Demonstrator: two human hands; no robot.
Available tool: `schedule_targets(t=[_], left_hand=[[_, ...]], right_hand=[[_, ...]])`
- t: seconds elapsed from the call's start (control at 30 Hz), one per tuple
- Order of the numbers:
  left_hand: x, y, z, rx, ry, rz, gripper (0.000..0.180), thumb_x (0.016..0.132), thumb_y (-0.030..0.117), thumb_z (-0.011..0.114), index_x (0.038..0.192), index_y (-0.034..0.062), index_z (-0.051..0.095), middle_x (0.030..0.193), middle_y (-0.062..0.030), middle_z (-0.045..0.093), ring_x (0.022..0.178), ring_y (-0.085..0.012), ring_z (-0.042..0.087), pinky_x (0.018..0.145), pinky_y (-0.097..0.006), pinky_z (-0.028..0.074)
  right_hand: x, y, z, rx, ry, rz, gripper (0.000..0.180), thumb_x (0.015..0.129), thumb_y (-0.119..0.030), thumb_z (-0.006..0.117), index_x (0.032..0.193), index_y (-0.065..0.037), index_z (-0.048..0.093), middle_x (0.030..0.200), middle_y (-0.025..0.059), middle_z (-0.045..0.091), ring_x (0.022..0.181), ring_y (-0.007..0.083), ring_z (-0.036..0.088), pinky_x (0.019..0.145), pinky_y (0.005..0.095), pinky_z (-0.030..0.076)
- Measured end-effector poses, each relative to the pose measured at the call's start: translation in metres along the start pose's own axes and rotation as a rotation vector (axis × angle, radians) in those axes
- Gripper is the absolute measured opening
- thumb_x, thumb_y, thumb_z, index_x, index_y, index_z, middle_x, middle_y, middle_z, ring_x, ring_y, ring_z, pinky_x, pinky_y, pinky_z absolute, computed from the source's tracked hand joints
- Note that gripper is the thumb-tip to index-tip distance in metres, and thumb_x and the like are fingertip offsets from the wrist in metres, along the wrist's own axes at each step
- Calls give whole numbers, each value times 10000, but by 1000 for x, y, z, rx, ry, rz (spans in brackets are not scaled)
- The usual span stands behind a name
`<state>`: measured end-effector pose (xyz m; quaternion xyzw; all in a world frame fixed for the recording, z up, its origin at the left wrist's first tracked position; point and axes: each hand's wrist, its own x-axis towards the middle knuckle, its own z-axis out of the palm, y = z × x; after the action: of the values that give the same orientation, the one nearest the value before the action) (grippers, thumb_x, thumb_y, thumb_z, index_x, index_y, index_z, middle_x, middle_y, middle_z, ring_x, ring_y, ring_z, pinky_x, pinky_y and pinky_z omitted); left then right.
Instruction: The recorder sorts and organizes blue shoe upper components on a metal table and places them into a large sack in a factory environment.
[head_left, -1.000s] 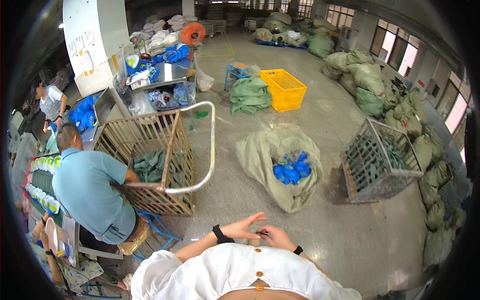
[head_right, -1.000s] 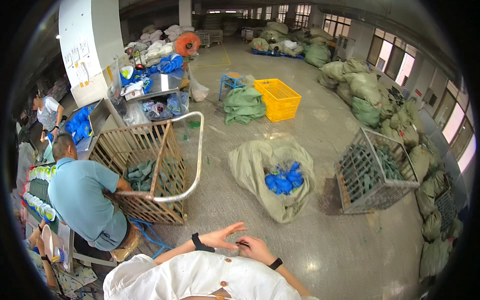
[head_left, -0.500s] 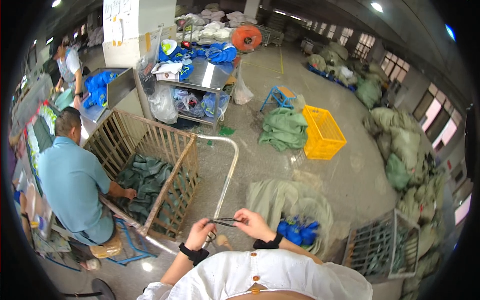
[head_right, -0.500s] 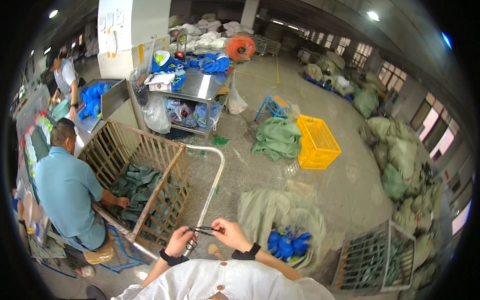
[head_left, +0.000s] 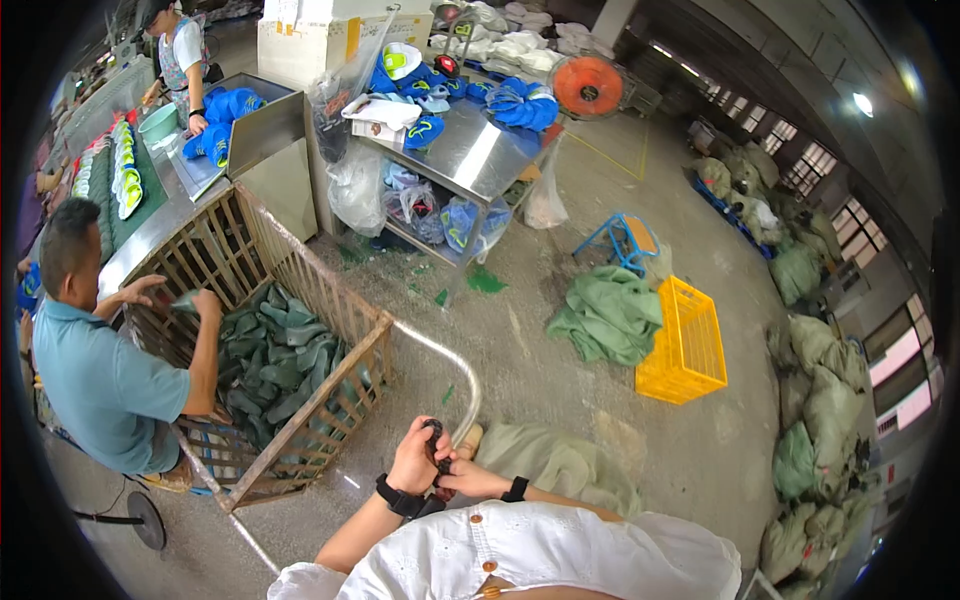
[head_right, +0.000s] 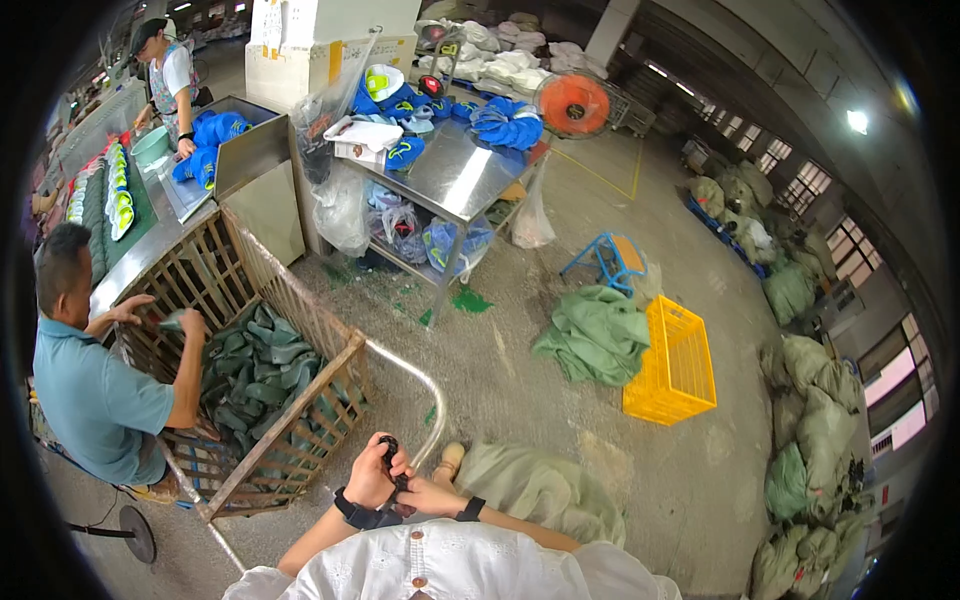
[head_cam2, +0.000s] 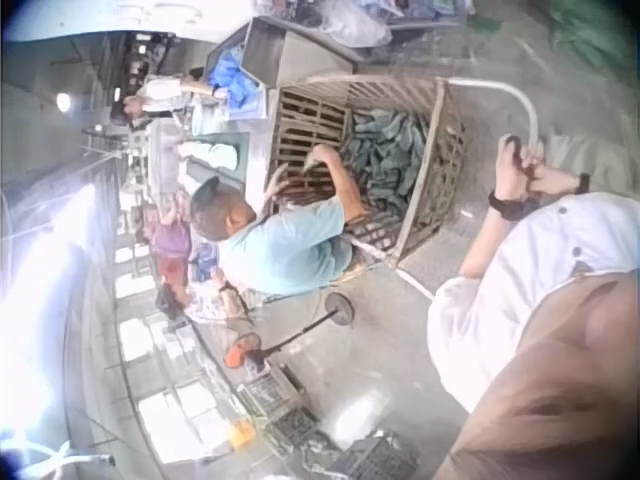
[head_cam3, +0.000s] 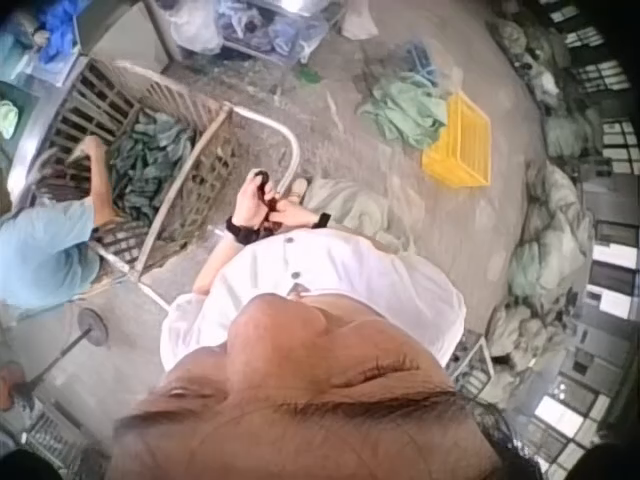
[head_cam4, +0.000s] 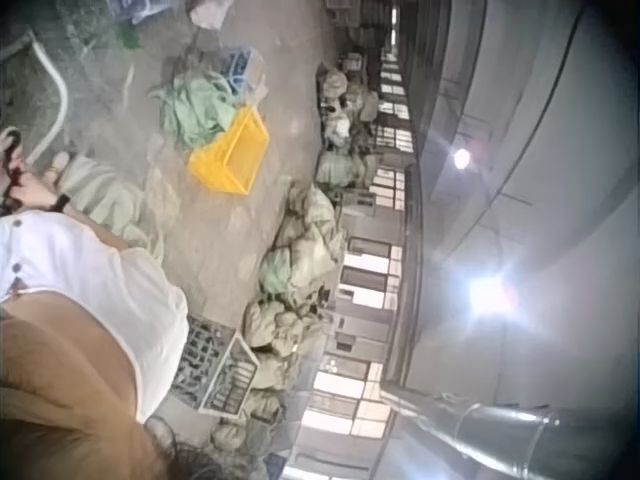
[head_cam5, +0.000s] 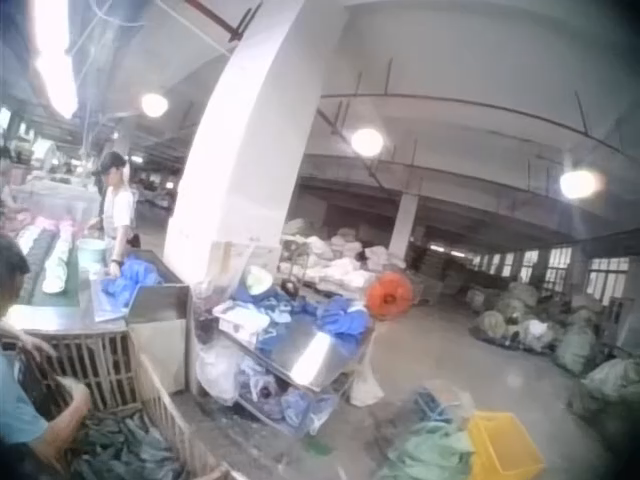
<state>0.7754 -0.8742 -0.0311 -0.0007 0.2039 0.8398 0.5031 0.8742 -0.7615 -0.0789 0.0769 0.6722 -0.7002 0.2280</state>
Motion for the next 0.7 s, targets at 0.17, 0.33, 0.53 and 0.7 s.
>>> schedule_targets(t=[0.17, 0.33, 0.53, 0.7], left_hand=[[119, -15, 18, 644, 172, 211, 197, 802, 29, 426, 989, 67, 379, 765, -46, 441, 664, -133, 431, 670, -301, 406], [211, -29, 85, 1491, 49, 224, 337, 863, 223, 500, 1076, -8, 378, 855, -153, 519, 827, -223, 531, 699, -318, 436], [310, -65, 111, 1744, -284, 133, 470, 864, 400, 454, 1070, -23, 445, 941, -231, 549, 866, -357, 556, 733, -384, 438], [372, -99, 134, 1777, -341, -190, 589, 776, 481, 559, 1084, -3, 424, 933, -227, 563, 861, -360, 561, 723, -381, 444]], right_hand=[[10, -31, -125, -24, 93, 11, 196, 851, -169, 495, 823, 16, 554, 679, 40, 582, 600, 106, 565, 528, 248, 455], [-16, -84, -232, -150, 183, -61, 124, 846, -108, 483, 804, -7, 541, 613, 36, 558, 534, 118, 560, 483, 243, 453], [-32, -78, -334, -122, 330, -134, 108, 796, -80, 478, 747, -24, 556, 514, 12, 497, 425, 91, 461, 387, 249, 348], [-69, -73, -403, -2, 241, -3, 155, 814, -179, 543, 795, -31, 584, 537, 5, 499, 430, 76, 434, 406, 230, 342]])
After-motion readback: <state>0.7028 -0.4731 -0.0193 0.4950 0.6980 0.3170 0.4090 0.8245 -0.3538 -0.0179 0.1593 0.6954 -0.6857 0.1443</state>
